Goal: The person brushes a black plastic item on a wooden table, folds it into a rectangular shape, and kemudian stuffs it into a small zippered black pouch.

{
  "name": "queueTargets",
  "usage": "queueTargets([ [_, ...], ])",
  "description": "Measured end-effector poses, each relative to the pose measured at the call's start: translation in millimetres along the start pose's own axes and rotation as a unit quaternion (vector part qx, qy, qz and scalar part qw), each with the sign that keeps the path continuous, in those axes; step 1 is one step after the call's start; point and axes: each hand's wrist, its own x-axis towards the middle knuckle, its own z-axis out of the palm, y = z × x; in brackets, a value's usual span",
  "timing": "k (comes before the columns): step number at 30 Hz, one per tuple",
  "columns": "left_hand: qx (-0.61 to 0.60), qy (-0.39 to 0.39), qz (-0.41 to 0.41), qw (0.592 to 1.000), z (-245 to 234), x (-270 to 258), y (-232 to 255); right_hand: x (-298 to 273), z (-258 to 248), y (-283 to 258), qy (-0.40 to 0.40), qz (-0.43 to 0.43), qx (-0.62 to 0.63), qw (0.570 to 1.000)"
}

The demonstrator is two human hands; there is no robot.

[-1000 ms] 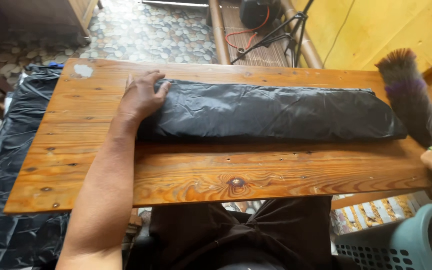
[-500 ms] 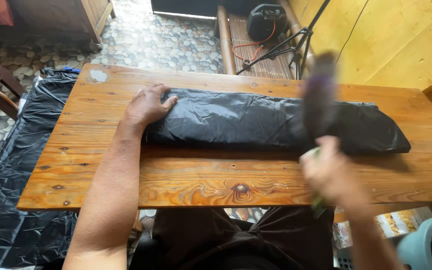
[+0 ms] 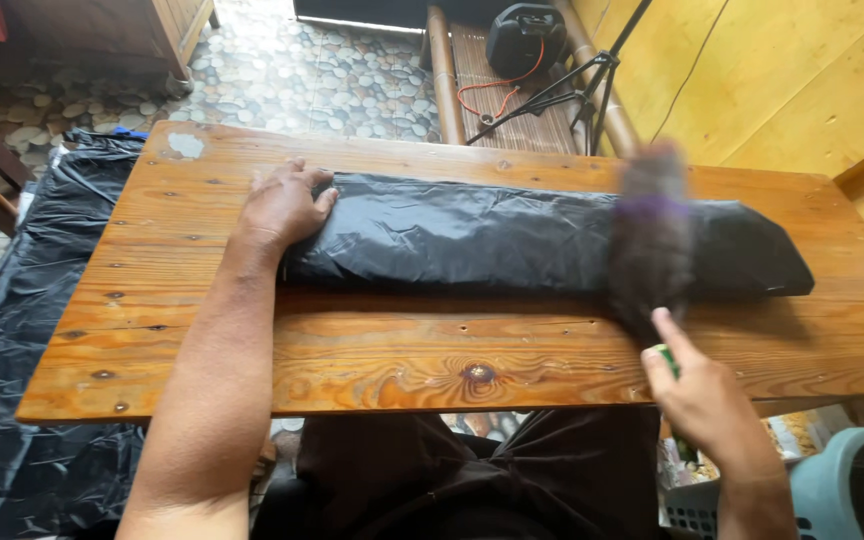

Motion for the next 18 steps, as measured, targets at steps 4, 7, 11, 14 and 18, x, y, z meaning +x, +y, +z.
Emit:
queueTargets([
  [4,0.040,0.004,0.007,0.999,-9,1,12,-15,-10,0,0.051,0.027,0.035,0.998],
  [7,0.068,0.053,0.115,0.990,-9,-4,51,-31,13,-6,0.011,-0.118,0.111,0.987],
  [11,0.065,-0.088,0.201,0.973,-21,-32,153,-36,31,-18,-0.011,-0.351,0.096,0.931],
  [14,0.136,-0.048,0.226,0.963,48,-4,158,-12,13,-14,-0.014,-0.230,0.021,0.973],
  [18,0.071,-0.041,0.199,0.977,44,-5,179,42,-37,25,-0.002,-0.148,-0.033,0.988],
])
